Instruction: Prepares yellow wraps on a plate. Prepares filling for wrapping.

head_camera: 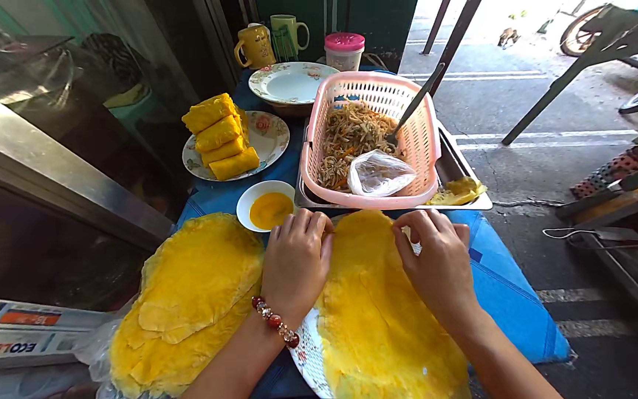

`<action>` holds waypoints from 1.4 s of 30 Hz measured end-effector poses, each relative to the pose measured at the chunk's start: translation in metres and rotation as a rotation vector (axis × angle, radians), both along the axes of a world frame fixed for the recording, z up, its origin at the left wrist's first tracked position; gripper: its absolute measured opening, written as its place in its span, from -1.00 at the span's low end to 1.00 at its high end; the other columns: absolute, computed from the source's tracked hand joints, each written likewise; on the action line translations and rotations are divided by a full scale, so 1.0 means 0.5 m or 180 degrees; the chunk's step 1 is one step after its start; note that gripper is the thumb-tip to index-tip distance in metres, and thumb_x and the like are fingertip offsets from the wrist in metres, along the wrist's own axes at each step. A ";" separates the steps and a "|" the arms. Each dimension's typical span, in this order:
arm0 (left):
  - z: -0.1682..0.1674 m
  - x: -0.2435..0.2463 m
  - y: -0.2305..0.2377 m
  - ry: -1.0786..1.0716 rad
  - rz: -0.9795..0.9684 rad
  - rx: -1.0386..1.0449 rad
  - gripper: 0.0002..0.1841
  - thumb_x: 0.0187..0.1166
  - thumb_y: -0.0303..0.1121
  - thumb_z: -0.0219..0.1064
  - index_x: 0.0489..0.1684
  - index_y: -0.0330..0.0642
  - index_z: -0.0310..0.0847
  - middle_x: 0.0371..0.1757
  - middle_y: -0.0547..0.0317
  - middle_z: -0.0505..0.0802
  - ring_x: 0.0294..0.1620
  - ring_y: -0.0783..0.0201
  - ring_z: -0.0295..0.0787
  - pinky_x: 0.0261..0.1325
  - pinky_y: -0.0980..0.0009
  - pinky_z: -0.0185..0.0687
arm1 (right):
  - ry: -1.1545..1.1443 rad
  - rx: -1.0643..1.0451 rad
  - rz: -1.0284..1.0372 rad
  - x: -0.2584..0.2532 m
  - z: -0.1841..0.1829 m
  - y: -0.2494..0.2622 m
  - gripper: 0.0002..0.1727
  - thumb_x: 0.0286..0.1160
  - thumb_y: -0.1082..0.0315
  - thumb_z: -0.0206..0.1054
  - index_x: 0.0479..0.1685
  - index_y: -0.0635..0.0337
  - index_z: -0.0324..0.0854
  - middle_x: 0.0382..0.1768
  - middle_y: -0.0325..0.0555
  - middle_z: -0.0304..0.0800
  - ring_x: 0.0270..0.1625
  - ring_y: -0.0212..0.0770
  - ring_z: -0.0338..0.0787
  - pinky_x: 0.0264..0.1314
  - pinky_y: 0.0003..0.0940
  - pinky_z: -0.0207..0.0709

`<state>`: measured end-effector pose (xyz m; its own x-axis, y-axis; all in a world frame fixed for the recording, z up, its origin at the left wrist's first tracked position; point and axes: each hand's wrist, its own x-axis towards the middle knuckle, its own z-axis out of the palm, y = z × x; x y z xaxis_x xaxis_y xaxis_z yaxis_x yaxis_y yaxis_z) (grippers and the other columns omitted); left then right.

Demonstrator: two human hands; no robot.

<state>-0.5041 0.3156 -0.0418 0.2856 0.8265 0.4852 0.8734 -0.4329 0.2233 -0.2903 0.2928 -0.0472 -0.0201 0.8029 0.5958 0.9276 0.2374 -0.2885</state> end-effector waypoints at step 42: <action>-0.015 0.021 -0.081 0.0146 -0.0163 -0.0835 -0.80 0.50 -0.10 0.47 -0.15 0.02 0.81 -0.16 0.17 0.77 -0.02 0.06 0.73 -0.07 0.10 0.58 | -0.0231 -0.0782 0.1163 -0.015 0.003 -0.033 -0.91 0.18 0.30 0.50 -0.38 -0.12 0.74 -0.24 -0.31 0.68 0.01 -0.16 0.68 0.10 0.06 0.41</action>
